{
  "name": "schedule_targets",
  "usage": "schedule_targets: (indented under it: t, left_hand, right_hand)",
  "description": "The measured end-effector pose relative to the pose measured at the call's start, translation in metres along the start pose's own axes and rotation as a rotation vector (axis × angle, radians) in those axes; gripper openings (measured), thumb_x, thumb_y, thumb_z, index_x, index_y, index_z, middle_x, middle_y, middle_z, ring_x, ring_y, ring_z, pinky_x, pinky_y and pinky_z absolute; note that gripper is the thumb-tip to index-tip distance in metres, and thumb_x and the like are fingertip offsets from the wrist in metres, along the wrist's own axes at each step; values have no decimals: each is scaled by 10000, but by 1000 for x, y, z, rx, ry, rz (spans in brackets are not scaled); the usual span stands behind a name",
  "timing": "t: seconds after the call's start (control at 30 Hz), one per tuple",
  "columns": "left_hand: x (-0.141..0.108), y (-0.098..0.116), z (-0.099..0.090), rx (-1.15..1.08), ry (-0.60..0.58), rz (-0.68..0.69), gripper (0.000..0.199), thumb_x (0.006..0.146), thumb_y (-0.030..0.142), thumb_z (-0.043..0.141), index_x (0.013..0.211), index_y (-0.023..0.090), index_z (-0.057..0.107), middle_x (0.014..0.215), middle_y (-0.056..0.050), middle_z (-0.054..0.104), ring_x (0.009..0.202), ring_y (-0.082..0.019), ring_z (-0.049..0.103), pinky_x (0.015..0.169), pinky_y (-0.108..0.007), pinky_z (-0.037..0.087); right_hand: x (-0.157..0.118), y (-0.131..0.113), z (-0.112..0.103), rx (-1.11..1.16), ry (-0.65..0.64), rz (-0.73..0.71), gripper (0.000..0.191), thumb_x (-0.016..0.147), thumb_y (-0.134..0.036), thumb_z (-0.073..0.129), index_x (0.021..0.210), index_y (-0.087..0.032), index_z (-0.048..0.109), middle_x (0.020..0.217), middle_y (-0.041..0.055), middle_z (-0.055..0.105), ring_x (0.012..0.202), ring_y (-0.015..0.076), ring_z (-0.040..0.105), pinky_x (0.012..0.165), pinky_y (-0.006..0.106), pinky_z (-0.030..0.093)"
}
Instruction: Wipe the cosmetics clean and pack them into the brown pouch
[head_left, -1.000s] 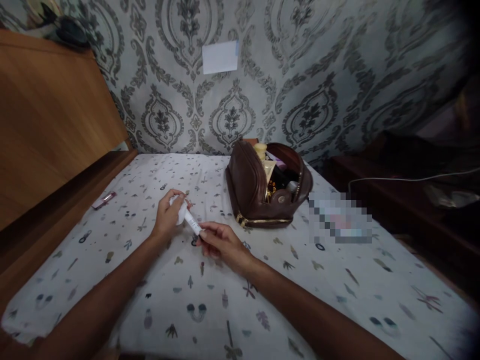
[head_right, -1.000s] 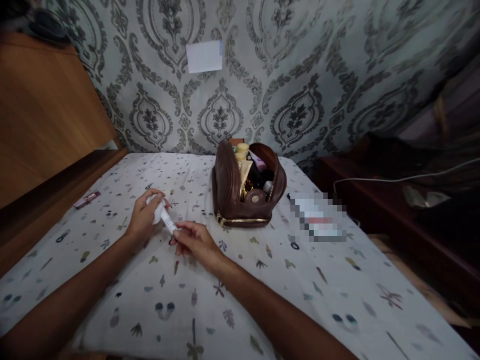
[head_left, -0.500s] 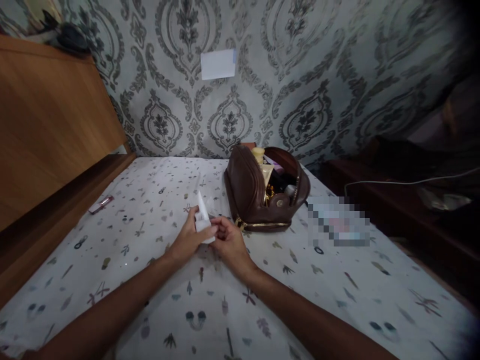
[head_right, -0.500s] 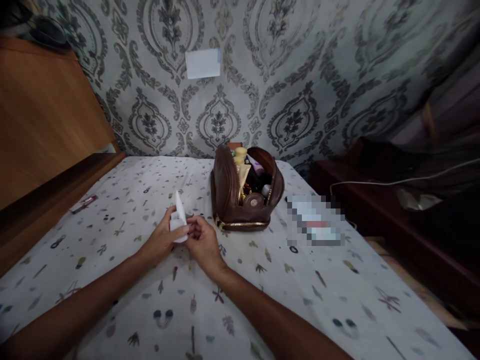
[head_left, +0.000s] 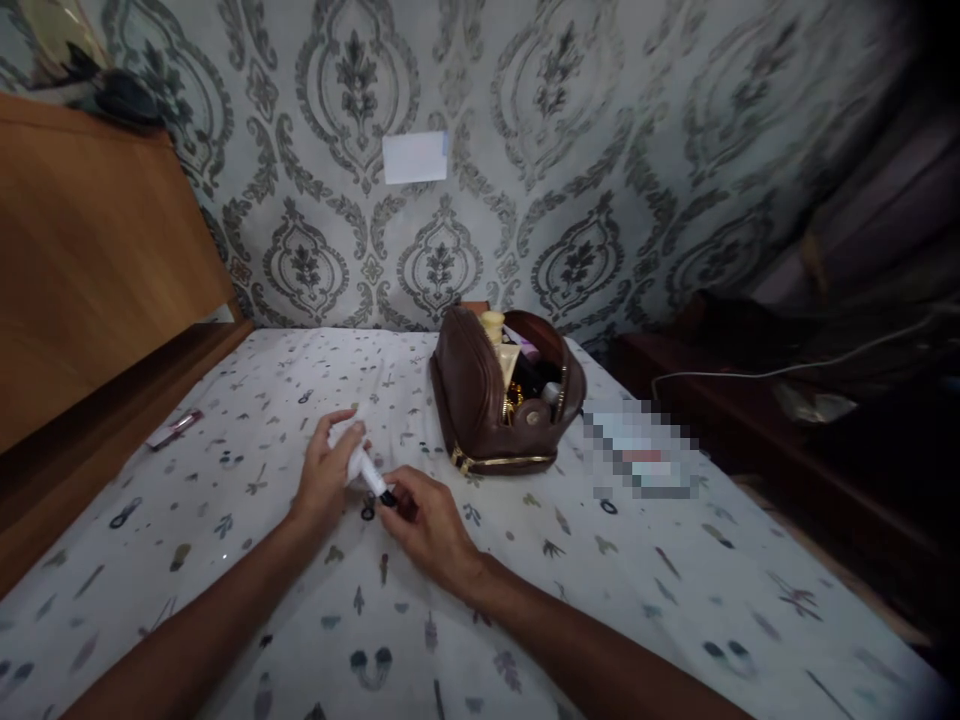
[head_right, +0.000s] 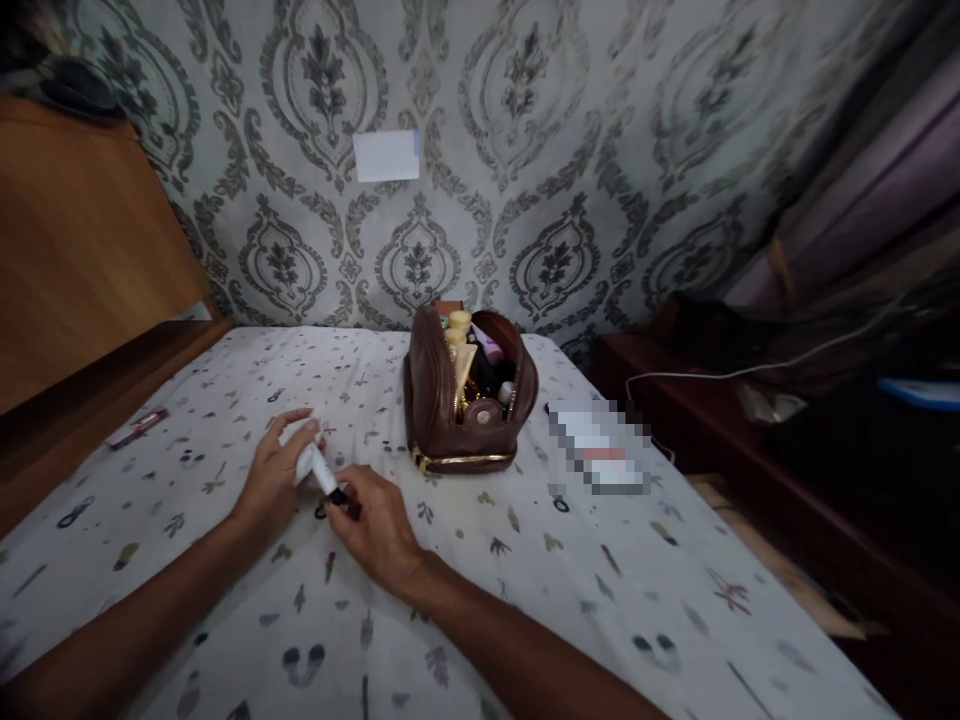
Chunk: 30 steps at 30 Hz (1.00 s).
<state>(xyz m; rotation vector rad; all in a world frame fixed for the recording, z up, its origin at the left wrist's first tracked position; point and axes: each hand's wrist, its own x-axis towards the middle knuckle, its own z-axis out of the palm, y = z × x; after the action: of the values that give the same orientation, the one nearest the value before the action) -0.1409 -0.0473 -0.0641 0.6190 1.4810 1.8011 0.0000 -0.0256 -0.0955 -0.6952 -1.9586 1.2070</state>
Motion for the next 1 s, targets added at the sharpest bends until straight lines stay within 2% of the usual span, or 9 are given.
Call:
schedule_targets:
  t: [0.07,0.13,0.3,0.47,0.57,0.7,0.8,0.9,1.0]
  left_hand:
    - [6,4,-1,-95,47,-30,443,611,379,809,944,224,563,667,65,609,595,-110,607,568,-194,467]
    - [12,6,-3,-166,36,-53,375,595,318,808,841,208,548,637,71,587,563,-91,576,565,-182,472]
    - [18,14,-12,-252,-192,-73,272,666,347,766,655,176,555,559,36,544,537,-85,503,501,-161,447]
    - [12,17,-13,-398,-339,-168,278,689,380,795,755,181,613,627,27,568,546,-99,508,464,-184,455]
    - [8,16,-11,-347,-379,-198,301,708,420,790,814,183,637,680,17,605,544,-109,536,462,-208,481]
    - [-1,13,-8,-245,-391,-192,403,653,484,825,850,184,643,759,3,669,496,-103,562,427,-217,483]
    - [-10,7,-3,-111,-453,-231,484,651,595,791,820,172,629,624,14,634,341,-88,466,312,-218,396]
    - [-14,1,0,-12,-498,-276,498,678,649,740,758,179,593,438,59,496,266,-103,395,262,-233,362]
    - [-11,4,1,-1,-421,-248,511,681,672,715,759,188,571,502,45,546,299,-120,444,262,-247,376]
  right_hand:
    - [0,-1,0,76,-25,38,111,785,-188,603,875,-211,664,713,-16,569,655,132,500,604,244,389]
    - [0,0,1,219,-60,103,132,809,-269,618,907,-197,670,716,-18,573,611,118,515,573,238,400]
    - [6,3,3,670,-256,321,402,726,-535,743,842,-159,659,725,-6,645,492,80,555,453,202,329]
    - [9,3,1,985,-275,469,503,594,-492,882,863,-120,676,733,14,685,487,54,541,437,190,280]
    - [9,3,2,1035,-271,498,503,586,-440,904,894,-115,675,723,19,692,494,53,539,453,190,286]
    - [9,4,3,1048,-233,494,542,553,-445,918,912,-128,664,710,16,703,480,55,543,459,189,304]
    - [10,7,5,1008,-213,438,519,559,-469,908,860,-125,661,724,18,701,487,60,567,460,192,323]
    - [10,9,7,936,-231,396,538,539,-520,898,818,-129,655,725,7,695,483,68,587,446,192,328]
    - [8,10,9,859,-266,386,570,540,-584,870,826,-151,633,699,-27,684,470,70,587,456,193,358]
